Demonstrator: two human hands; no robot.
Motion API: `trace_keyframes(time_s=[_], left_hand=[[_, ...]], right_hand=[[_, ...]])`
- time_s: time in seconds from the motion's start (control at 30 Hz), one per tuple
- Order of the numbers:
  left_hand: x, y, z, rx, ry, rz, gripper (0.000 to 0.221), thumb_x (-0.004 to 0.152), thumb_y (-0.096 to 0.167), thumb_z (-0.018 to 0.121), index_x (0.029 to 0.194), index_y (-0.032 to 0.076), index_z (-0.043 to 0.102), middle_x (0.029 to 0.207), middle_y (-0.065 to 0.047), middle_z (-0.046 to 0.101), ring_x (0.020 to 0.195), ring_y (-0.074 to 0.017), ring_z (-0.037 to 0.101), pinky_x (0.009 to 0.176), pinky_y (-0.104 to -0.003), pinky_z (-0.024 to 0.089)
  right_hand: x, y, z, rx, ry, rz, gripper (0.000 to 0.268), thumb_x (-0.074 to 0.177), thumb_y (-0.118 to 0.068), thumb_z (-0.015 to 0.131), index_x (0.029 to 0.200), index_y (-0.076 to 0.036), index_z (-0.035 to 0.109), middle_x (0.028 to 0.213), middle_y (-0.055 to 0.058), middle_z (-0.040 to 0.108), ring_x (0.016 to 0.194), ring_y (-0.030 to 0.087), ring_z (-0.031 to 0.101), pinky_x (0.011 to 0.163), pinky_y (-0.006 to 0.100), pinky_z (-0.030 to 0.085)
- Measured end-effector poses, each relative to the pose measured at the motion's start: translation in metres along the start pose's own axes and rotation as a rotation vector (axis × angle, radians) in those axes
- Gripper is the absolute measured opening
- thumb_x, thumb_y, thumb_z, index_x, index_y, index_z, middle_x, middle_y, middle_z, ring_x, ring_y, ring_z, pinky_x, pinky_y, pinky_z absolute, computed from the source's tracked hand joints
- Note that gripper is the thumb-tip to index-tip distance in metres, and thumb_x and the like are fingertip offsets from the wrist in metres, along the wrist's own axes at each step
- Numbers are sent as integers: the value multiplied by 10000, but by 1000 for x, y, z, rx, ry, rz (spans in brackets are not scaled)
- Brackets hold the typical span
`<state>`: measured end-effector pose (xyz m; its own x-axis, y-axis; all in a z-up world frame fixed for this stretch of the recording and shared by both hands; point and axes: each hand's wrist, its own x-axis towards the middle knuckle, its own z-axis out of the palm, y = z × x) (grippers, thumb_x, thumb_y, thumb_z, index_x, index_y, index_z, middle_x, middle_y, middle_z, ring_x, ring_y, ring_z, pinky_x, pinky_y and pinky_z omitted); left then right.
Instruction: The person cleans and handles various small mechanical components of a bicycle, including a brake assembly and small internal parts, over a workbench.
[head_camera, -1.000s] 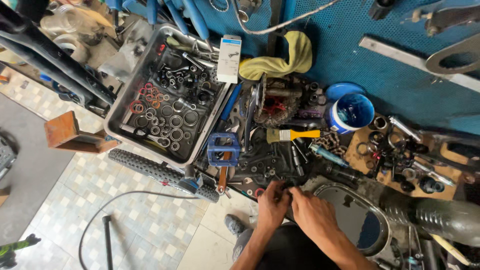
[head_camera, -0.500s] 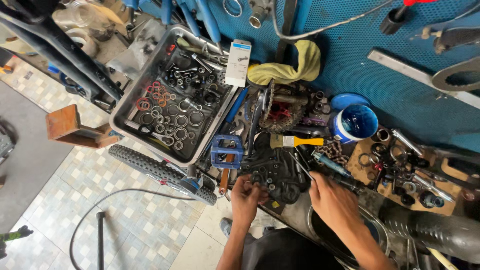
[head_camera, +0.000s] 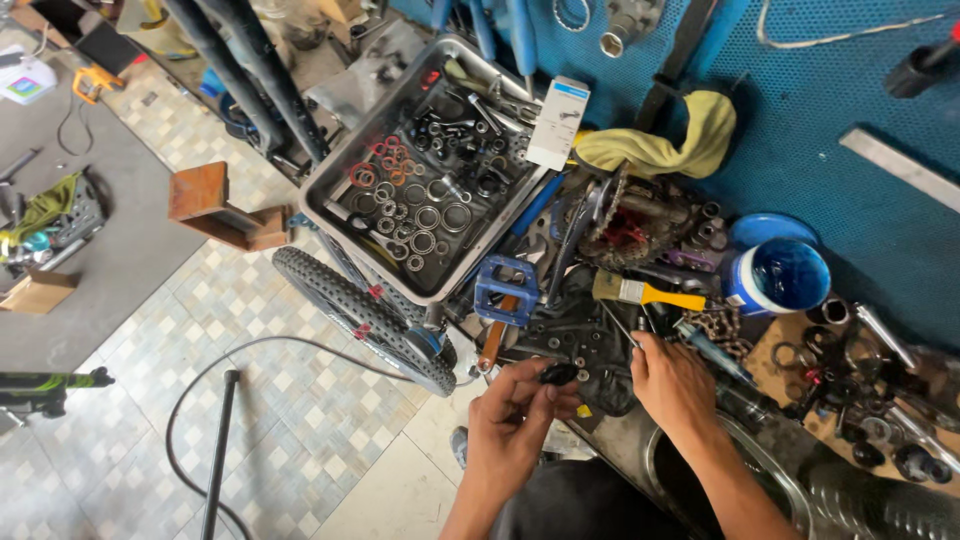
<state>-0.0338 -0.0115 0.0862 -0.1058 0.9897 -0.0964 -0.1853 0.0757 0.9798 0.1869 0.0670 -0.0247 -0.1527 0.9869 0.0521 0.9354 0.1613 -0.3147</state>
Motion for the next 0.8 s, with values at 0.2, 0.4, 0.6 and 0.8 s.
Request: trace_keyframes(time_s=[0.2, 0.4, 0.6, 0.8], left_hand=[[-6, 6, 2, -67, 42, 56, 153, 1001, -28, 583, 1152, -34, 557, 994, -209, 800, 867, -214, 788, 767, -332, 654], [-6, 1, -2, -396, 45, -36, 93, 1003, 5, 600, 1055, -33, 532, 968, -255, 772, 820, -272, 777, 709, -390, 654], [-6, 5, -2, -450, 36, -78, 101, 1005, 41, 609, 1047, -27, 547, 926, -266, 765, 759, -285, 770, 646, -397, 645], [-6, 5, 5, -390, 39, -66, 97, 1018, 47, 600, 1009, -41, 562, 917, -238, 771, 752, -250, 763, 656, -363, 638]], right_hand=[[9, -8, -6, 38, -135, 74, 296, 949, -274, 611, 1227, -182, 655, 879, 139, 745, 839, 353, 713, 793, 468, 553], [13, -4, -8, -5, -153, 39, 299, 961, -298, 608, 1216, -152, 668, 949, 122, 756, 890, 320, 721, 828, 445, 558], [13, -31, -63, 297, -90, 6, 306, 928, -258, 665, 1197, -120, 712, 981, 67, 746, 875, 231, 711, 714, 373, 560], [3, -57, -121, 826, -55, -130, 276, 937, -174, 682, 1196, -93, 729, 906, 18, 732, 776, 104, 669, 665, 253, 549]])
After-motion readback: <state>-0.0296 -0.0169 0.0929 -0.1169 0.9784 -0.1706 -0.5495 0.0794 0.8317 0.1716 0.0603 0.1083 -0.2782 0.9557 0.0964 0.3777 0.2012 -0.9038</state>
